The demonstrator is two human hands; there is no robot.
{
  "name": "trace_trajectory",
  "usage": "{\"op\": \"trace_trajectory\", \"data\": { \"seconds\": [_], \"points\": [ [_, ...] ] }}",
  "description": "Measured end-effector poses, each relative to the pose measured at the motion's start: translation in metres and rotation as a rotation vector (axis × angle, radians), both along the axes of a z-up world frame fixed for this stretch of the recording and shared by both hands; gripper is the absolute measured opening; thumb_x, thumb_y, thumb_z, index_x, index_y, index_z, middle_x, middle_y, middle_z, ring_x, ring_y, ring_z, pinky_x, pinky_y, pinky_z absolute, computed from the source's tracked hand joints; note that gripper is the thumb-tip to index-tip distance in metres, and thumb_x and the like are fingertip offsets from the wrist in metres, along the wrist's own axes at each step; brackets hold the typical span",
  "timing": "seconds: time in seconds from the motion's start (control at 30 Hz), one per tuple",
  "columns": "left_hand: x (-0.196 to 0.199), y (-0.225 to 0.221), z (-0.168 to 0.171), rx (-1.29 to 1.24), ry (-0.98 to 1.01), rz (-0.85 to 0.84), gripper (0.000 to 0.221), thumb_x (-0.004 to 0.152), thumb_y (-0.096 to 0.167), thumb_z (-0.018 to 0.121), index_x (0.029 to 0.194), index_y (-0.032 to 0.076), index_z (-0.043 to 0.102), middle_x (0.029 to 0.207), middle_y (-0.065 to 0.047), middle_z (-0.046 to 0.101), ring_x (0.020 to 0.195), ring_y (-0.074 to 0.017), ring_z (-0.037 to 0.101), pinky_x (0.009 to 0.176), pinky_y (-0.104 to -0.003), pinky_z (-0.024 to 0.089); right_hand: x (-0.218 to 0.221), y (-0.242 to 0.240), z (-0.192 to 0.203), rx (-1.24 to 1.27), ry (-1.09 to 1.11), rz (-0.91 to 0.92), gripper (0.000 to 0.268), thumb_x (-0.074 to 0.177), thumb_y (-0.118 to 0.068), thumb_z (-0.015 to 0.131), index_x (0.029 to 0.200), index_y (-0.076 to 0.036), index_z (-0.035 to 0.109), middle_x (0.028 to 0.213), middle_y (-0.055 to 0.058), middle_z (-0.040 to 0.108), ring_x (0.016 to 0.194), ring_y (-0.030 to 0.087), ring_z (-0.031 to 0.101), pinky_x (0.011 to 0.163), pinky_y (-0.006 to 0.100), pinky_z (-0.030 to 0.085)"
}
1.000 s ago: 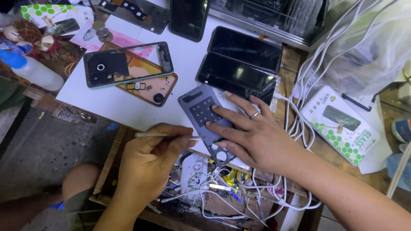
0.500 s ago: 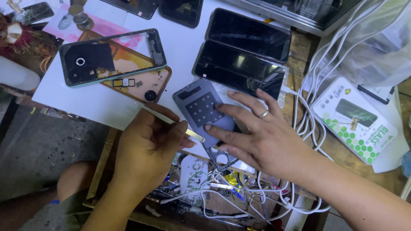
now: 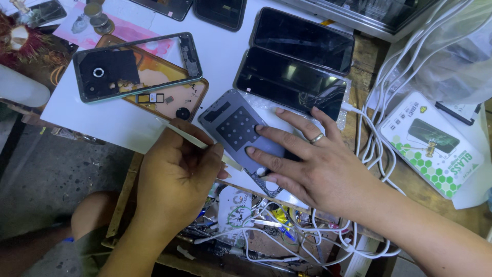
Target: The person uses a wooden stick to scrape and clean the surface of a gray electronic keypad. They repeatedly rub the keypad's buttons and surface, occasionally flipping the device to work on different areas. The person also briefly handles a small bottle and a black smartphone.
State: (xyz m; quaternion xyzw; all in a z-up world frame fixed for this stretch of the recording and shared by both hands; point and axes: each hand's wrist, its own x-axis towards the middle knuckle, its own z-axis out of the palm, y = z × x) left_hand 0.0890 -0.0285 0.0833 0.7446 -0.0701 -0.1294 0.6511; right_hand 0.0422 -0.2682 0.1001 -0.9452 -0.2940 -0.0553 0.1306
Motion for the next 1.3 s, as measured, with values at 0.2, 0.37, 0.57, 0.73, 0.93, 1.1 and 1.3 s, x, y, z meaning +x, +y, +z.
{"op": "trace_trajectory", "data": {
  "seconds": [0.2, 0.37, 0.57, 0.73, 0.93, 1.1, 1.3],
  "points": [
    [-0.003, -0.008, -0.001, 0.02, -0.066, 0.01, 0.015, 0.092, 0.003, 0.069, 0.099, 0.001, 0.056, 0.075, -0.005, 0.068, 0.064, -0.0089, 0.074, 0.055, -0.022, 0.06, 0.001, -0.001, 0.0, 0.012, 0.018, -0.008, 0.045, 0.091, -0.04, 0.063, 0.134, -0.025, 0.068, 0.146, 0.008, 0.054, 0.141, 0.037, 0.04, 0.112, 0.067, 0.025],
    [-0.002, -0.006, 0.001, 0.157, -0.165, -0.016, 0.017, 0.09, 0.006, 0.072, 0.098, 0.002, 0.057, 0.069, -0.004, 0.068, 0.06, -0.0083, 0.074, 0.051, -0.022, 0.057, 0.002, 0.0, 0.0, 0.016, 0.037, -0.019, 0.046, 0.089, -0.038, 0.064, 0.134, -0.026, 0.068, 0.146, 0.007, 0.054, 0.142, 0.037, 0.038, 0.111, 0.067, 0.024],
    [-0.001, -0.006, -0.001, 0.164, -0.132, -0.021, 0.017, 0.091, 0.006, 0.07, 0.101, 0.003, 0.056, 0.071, -0.003, 0.07, 0.062, -0.008, 0.076, 0.054, -0.022, 0.059, 0.002, 0.001, -0.001, 0.039, 0.049, -0.042, 0.045, 0.088, -0.037, 0.066, 0.132, -0.026, 0.069, 0.145, 0.007, 0.054, 0.143, 0.038, 0.036, 0.113, 0.067, 0.022],
    [-0.001, -0.002, -0.005, 0.183, -0.223, -0.111, 0.018, 0.089, 0.005, 0.071, 0.099, 0.003, 0.057, 0.074, -0.004, 0.07, 0.067, -0.0088, 0.077, 0.06, -0.023, 0.061, 0.001, 0.002, 0.0, 0.023, 0.036, -0.054, 0.045, 0.088, -0.037, 0.067, 0.131, -0.026, 0.07, 0.144, 0.006, 0.055, 0.144, 0.039, 0.035, 0.112, 0.067, 0.02],
    [-0.003, -0.005, -0.004, 0.101, -0.211, -0.084, 0.015, 0.091, 0.004, 0.071, 0.098, 0.003, 0.058, 0.074, -0.004, 0.069, 0.066, -0.0096, 0.074, 0.06, -0.024, 0.061, 0.004, 0.005, 0.004, 0.015, 0.027, -0.047, 0.046, 0.086, -0.037, 0.067, 0.131, -0.028, 0.07, 0.144, 0.006, 0.056, 0.144, 0.038, 0.036, 0.112, 0.067, 0.02],
    [-0.007, -0.002, -0.01, 0.193, -0.315, -0.038, 0.02, 0.092, 0.004, 0.071, 0.103, 0.001, 0.055, 0.075, -0.004, 0.068, 0.063, -0.0082, 0.072, 0.058, -0.024, 0.056, -0.002, 0.002, -0.001, 0.025, 0.039, -0.059, 0.043, 0.089, -0.035, 0.067, 0.131, -0.029, 0.069, 0.145, 0.005, 0.055, 0.145, 0.038, 0.035, 0.114, 0.067, 0.019],
    [-0.002, -0.005, -0.007, 0.159, -0.272, -0.109, 0.016, 0.093, 0.005, 0.071, 0.099, 0.003, 0.057, 0.077, -0.003, 0.069, 0.066, -0.0085, 0.076, 0.058, -0.023, 0.061, 0.0, 0.004, 0.002, 0.022, 0.023, -0.055, 0.044, 0.089, -0.038, 0.067, 0.131, -0.029, 0.07, 0.145, 0.005, 0.055, 0.145, 0.038, 0.035, 0.114, 0.068, 0.021]
  ]
}}
